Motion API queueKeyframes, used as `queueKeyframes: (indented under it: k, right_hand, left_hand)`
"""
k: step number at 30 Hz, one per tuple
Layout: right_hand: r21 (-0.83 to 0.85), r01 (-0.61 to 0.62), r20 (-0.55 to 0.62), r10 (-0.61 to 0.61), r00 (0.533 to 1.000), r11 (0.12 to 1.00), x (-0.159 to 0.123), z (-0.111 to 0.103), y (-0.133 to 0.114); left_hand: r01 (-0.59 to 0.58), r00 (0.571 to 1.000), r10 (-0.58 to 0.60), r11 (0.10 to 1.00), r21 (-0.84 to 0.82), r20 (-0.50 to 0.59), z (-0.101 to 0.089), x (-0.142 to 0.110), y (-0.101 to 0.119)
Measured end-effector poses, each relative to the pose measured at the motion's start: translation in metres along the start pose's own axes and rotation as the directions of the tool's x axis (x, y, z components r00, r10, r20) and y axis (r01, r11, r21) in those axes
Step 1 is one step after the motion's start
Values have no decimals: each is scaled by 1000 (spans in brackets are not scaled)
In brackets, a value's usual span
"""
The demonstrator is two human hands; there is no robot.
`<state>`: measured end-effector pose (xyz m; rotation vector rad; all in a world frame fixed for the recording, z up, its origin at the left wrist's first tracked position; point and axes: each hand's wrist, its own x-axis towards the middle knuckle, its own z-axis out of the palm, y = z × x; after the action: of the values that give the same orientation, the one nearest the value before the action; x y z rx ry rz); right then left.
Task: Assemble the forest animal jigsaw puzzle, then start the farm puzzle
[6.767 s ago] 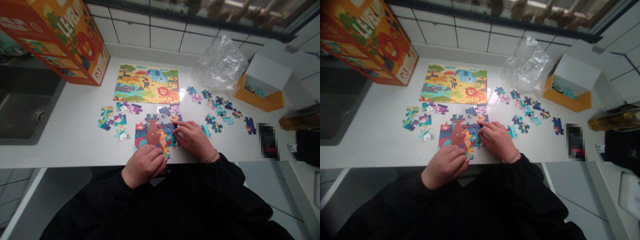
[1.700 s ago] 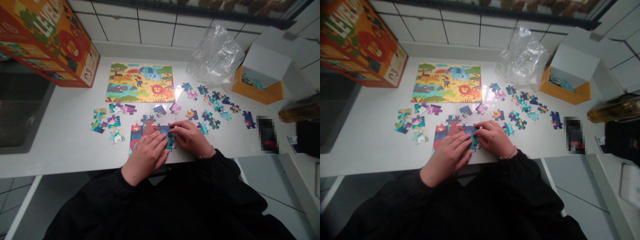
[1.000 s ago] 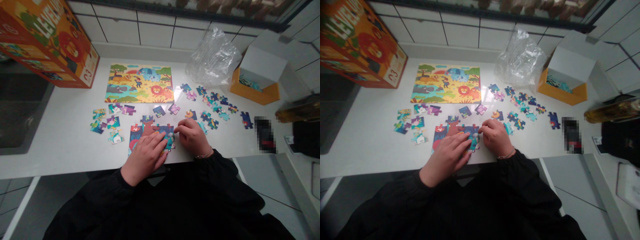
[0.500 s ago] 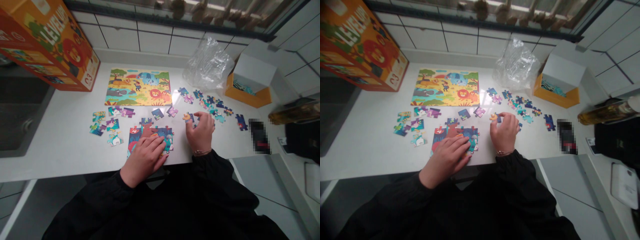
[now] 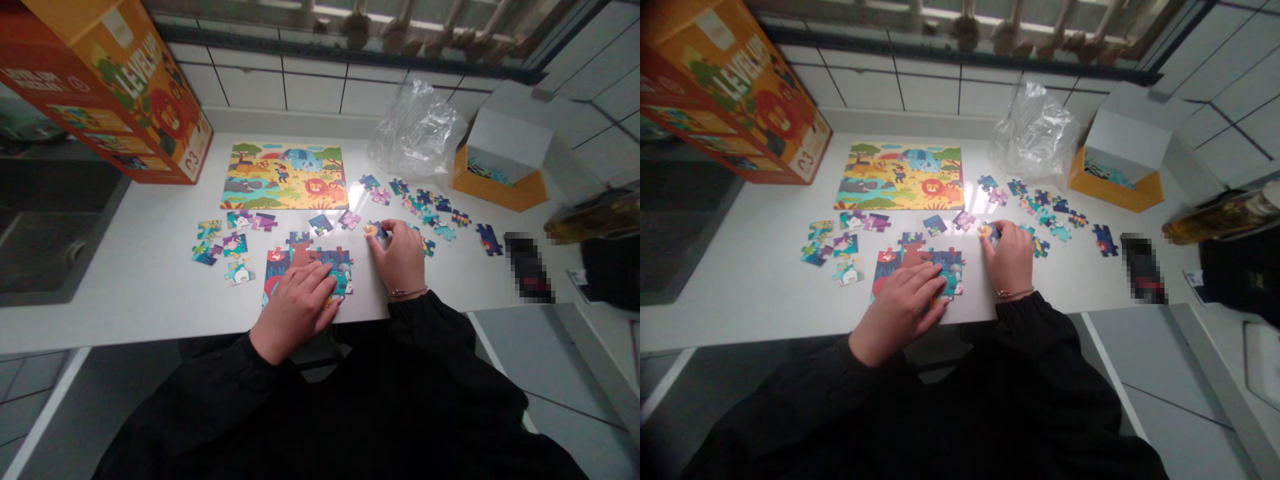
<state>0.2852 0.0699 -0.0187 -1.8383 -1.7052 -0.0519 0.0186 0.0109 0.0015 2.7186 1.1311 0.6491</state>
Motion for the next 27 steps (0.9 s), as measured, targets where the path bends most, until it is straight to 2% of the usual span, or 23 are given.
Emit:
queueKeyframes:
  k: [5,8,14,27]
  right_hand:
    - [136,145,68,-155,986,980,2,2,-4]
    - [125,198,96,-210,973,972,3,2,-7]
    - [-32,162,120,-157,980,986,4,3,-5]
    - [-56,148,104,-142,984,987,1,3,-9]
  left_hand:
    - [-13,1000,13,1000,11,-24,1,-1,0]
    - [-23,999,24,1000,20,-35,2,-2,-1]
    - [-33,997,35,999,33,-64,7,-4,-2]
    - [-78,985,93,992,102,-145,10,-7,-1]
